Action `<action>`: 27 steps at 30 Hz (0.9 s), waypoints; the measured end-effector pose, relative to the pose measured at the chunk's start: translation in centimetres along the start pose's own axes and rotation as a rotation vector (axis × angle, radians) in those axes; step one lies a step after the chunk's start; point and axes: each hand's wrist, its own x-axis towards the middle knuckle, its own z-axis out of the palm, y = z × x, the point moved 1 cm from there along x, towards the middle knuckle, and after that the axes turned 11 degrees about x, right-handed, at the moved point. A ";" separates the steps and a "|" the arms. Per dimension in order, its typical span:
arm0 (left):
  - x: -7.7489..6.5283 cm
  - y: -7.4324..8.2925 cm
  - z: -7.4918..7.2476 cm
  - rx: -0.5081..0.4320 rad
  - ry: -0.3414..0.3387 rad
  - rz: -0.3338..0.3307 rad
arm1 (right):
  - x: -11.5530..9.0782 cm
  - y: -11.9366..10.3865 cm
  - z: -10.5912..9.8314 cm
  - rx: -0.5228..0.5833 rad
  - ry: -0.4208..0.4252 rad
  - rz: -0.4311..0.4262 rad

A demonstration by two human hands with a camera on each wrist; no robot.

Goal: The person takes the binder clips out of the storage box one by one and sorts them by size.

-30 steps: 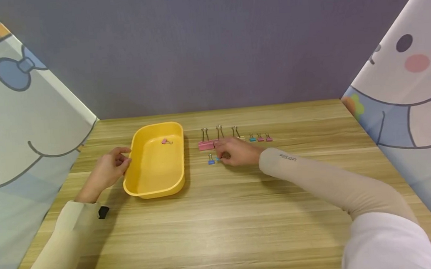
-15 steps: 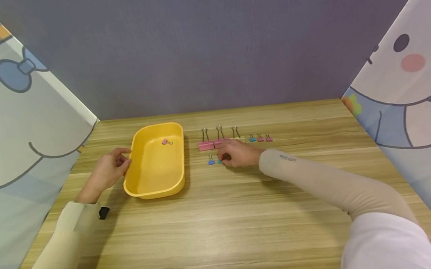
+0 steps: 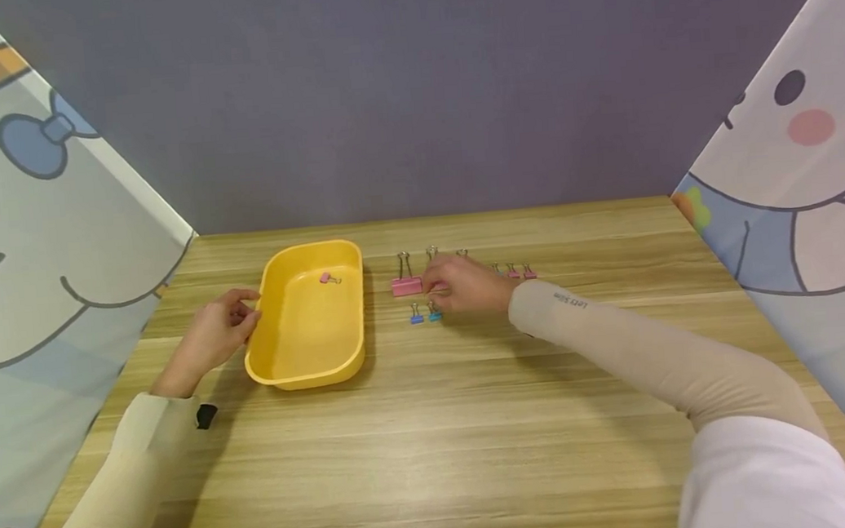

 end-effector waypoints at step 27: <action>0.1 0.1 0.1 0.017 0.011 -0.003 | 8.5 -2.0 -0.6 0.000 0.039 0.068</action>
